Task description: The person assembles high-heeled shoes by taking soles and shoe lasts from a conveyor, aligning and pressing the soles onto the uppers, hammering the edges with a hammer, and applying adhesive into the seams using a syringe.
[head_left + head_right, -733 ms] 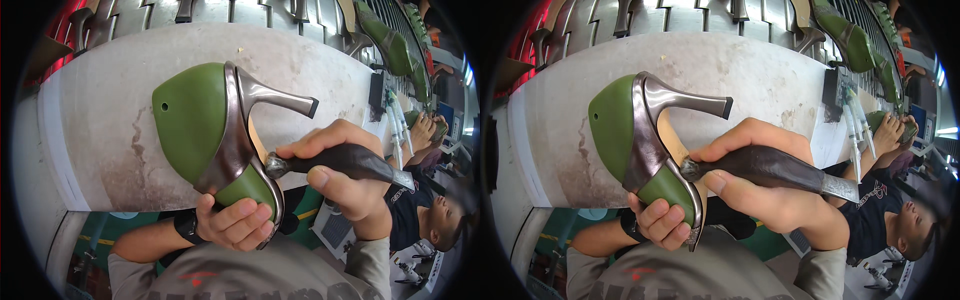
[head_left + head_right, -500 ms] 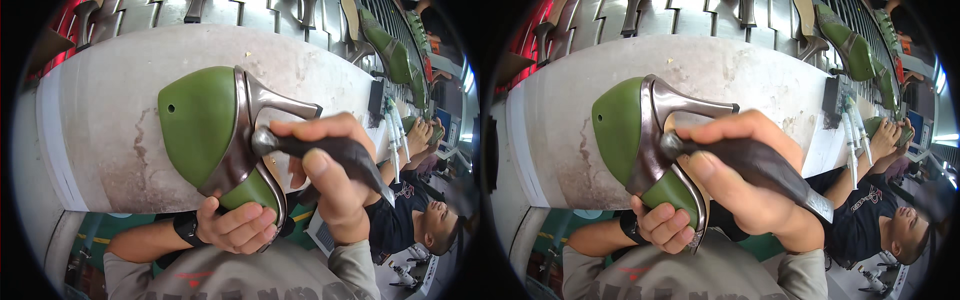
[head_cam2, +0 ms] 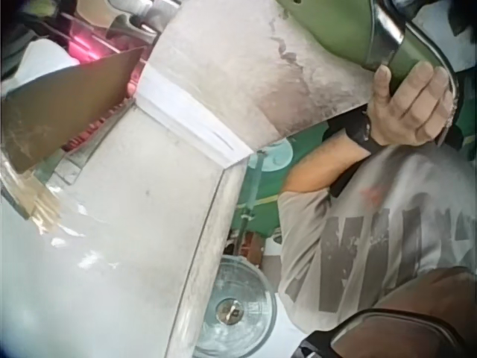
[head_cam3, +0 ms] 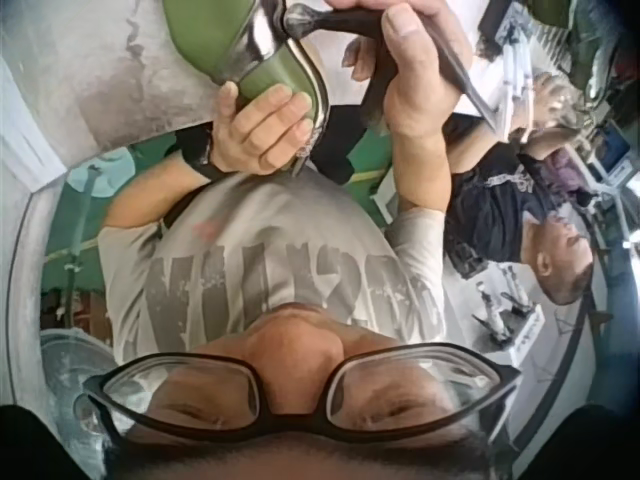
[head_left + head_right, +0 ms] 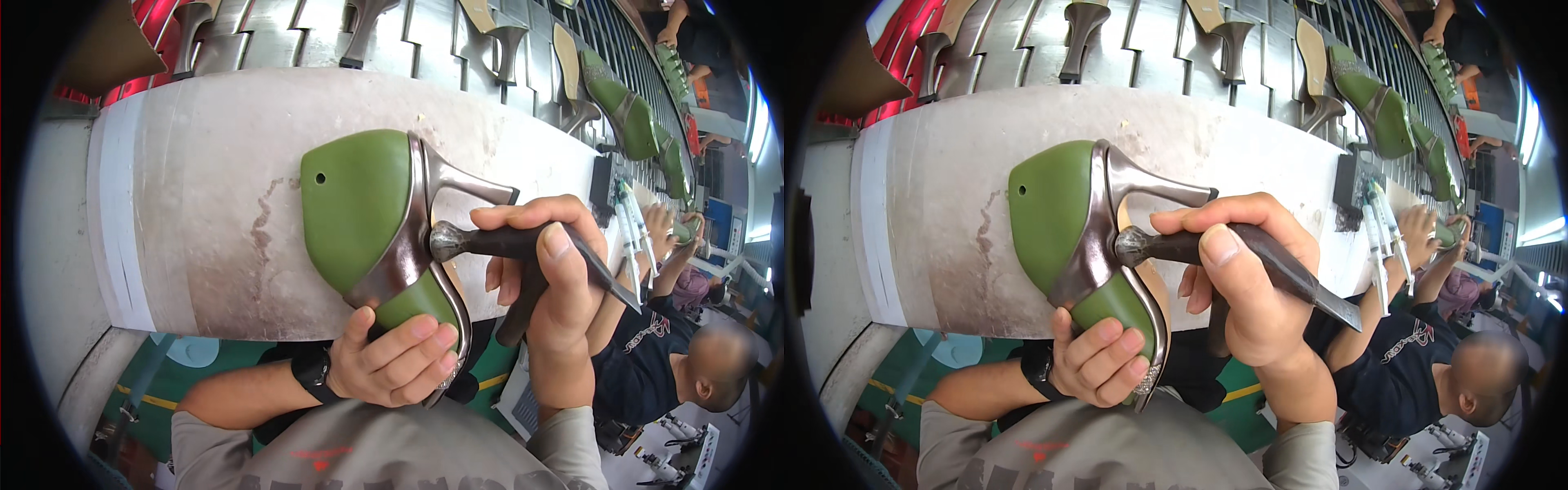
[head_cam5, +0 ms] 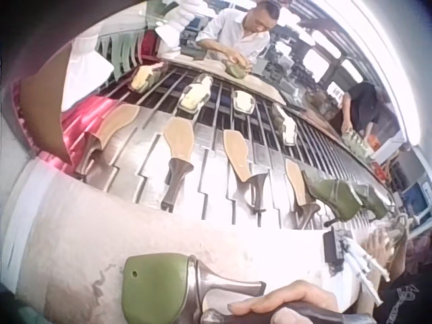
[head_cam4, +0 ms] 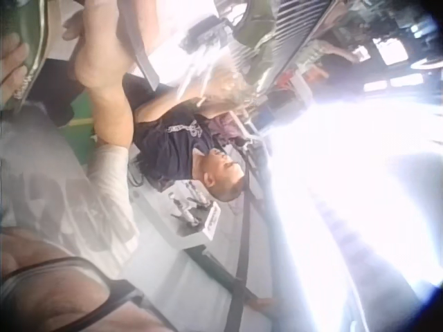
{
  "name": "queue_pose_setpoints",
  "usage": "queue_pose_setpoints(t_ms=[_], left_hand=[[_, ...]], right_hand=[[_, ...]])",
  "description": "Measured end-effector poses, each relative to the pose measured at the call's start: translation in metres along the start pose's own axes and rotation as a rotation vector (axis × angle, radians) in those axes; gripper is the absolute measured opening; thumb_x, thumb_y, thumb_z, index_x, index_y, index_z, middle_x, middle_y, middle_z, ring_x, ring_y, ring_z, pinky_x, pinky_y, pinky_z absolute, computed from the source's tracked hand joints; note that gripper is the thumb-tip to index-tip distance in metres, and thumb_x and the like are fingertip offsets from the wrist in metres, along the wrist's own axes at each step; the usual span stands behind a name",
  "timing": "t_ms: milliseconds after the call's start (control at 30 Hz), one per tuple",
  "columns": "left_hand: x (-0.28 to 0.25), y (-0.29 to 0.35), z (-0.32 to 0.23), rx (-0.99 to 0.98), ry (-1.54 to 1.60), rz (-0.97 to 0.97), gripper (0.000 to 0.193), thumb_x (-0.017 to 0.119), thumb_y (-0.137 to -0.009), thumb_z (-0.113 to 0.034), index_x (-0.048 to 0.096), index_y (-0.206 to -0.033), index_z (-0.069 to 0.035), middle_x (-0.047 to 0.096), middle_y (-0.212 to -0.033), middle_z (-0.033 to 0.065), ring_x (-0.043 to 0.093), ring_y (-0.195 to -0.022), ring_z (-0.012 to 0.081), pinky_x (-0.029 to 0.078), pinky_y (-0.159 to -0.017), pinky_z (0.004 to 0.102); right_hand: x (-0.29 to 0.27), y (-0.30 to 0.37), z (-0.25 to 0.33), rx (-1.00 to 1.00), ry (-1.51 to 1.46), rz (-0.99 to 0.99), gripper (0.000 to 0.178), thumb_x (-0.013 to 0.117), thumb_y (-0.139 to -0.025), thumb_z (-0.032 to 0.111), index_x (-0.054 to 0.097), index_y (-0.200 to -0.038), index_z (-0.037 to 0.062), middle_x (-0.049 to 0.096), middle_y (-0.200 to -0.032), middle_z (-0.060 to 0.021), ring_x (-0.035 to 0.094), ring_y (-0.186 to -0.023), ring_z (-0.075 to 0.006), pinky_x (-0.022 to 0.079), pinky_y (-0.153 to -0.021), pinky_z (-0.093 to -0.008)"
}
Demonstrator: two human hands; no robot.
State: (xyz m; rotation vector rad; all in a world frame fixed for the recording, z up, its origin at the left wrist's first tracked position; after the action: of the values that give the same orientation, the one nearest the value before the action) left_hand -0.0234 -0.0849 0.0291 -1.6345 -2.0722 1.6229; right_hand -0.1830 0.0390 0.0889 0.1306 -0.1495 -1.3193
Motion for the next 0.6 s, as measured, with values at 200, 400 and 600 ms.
queue_pose_setpoints(t_ms=[200,400,600], left_hand=[[-0.001,-0.002,-0.001,0.009,0.022,-0.008,0.029,0.062,-0.101,-0.026,0.055,-0.128,-0.019,0.067,-0.132,-0.0031,0.059,-0.133,0.0173,0.022,-0.127,0.0636],[0.000,0.004,0.003,-0.011,-0.020,-0.008,0.030,0.063,-0.101,-0.027,0.055,-0.128,-0.019,0.067,-0.132,-0.0023,0.059,-0.132,0.0174,0.023,-0.126,0.0640],[-0.002,0.000,0.004,0.000,0.017,-0.022,0.028,0.063,-0.101,-0.027,0.055,-0.126,-0.018,0.066,-0.132,-0.0017,0.060,-0.131,0.0171,0.023,-0.125,0.0659]], right_hand=[[0.012,-0.037,0.016,0.150,0.168,0.105,0.026,0.065,-0.100,0.022,0.066,-0.099,-0.0035,0.079,-0.099,-0.0168,0.056,-0.049,-0.0085,0.047,-0.046,-0.0227],[0.007,-0.036,0.006,0.280,0.249,0.249,0.026,0.068,-0.097,0.024,0.067,-0.097,-0.0026,0.079,-0.098,-0.0161,0.055,-0.048,-0.0077,0.047,-0.045,-0.0226],[0.005,-0.027,0.005,0.253,0.188,0.259,0.025,0.068,-0.096,0.022,0.068,-0.096,-0.0029,0.079,-0.094,-0.0171,0.055,-0.048,-0.0068,0.047,-0.045,-0.0220]])
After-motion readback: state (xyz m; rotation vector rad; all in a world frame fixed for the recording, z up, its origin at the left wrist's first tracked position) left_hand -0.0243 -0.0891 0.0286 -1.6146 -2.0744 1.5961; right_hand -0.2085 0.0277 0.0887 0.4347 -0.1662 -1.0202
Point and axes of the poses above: each hand's wrist, its own y-axis away from the middle knuckle, its own x-axis out of the palm, z = x × y, the point moved 7 cm from there along -y, towards the middle knuckle
